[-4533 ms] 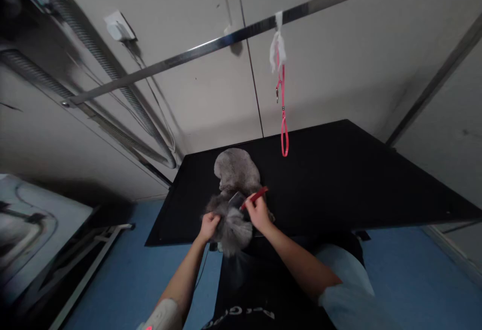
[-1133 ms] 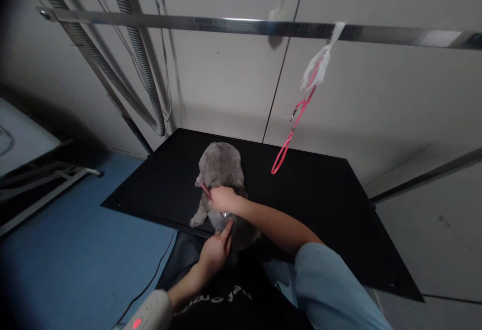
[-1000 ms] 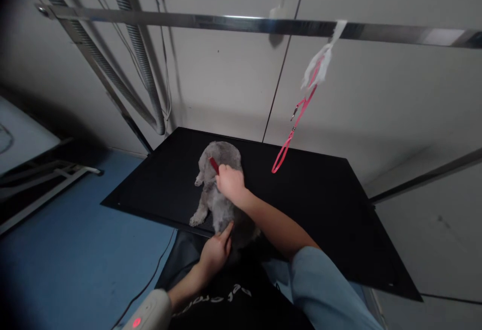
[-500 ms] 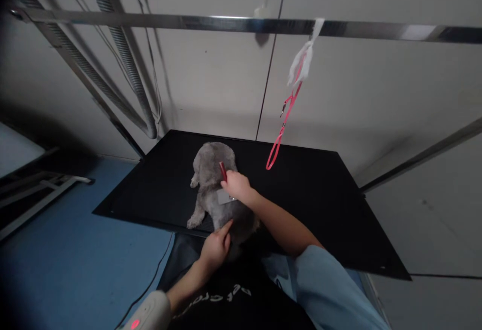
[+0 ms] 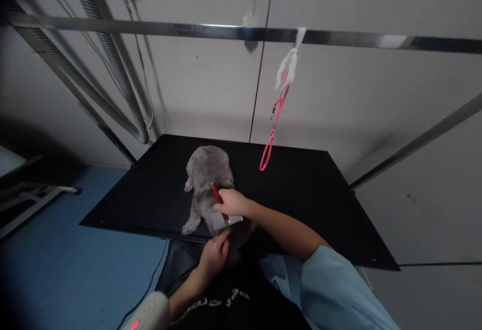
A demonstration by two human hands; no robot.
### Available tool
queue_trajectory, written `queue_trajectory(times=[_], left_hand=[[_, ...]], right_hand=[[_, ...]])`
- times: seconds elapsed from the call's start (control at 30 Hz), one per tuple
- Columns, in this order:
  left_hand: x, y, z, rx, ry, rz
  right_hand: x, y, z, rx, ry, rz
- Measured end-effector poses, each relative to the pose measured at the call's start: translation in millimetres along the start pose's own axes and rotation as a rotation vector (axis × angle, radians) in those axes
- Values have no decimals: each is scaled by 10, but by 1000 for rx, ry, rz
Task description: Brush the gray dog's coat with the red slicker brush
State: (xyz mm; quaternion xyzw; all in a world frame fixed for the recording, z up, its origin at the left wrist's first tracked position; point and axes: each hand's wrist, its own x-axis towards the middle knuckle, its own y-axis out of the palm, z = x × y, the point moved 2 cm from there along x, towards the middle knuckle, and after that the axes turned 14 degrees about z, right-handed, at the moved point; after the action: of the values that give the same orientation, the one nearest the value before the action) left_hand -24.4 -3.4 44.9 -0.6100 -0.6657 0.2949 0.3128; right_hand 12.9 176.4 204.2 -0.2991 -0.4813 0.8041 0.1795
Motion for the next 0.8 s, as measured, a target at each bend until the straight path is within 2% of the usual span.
queue_trajectory(times=[0.03, 0.1, 0.13, 0.17, 0.23, 0.3, 0.37, 0.43, 0.47, 0.53, 0.57, 0.63, 0.67, 0.73, 0.8], left_hand=[[4, 2, 4, -14, 18, -16], [7, 19, 15, -42, 40, -40], [4, 31, 22, -53, 37, -42], [-5, 44, 31, -65, 30, -36], [-50, 50, 56, -109, 20, -10], [-127, 4, 119, -180, 8, 30], [-203, -119, 249, -246, -28, 49], [-213, -318, 441, -277, -94, -29], [-176, -435, 549, -287, -137, -111], [-6, -649, 748, -341, -254, -280], [121, -720, 828, -408, -337, -316], [408, -768, 907, -577, -455, -221], [538, -759, 901, -629, -450, -124], [683, -734, 849, -643, -394, -4], [646, -738, 804, -603, -322, 41]], right_hand=[[5, 13, -31, 22, 31, -16], [16, 10, -119, 108, 134, -223], [29, 27, -165, 202, 146, -309], [58, 71, -213, 356, 121, -323], [157, 222, -325, 743, 52, -178], [270, 373, -477, 1034, 37, -27], [356, 463, -673, 1155, 70, -18], [383, 546, -835, 1226, 84, -24], [368, 612, -879, 1270, 84, -2], [283, 816, -874, 1350, 68, 85], [222, 952, -830, 1380, 55, 137], [91, 1252, -700, 1429, 27, 207], [34, 1399, -630, 1468, 6, 207], [-51, 1658, -511, 1564, -33, 174], [-106, 1854, -422, 1626, -54, 163]])
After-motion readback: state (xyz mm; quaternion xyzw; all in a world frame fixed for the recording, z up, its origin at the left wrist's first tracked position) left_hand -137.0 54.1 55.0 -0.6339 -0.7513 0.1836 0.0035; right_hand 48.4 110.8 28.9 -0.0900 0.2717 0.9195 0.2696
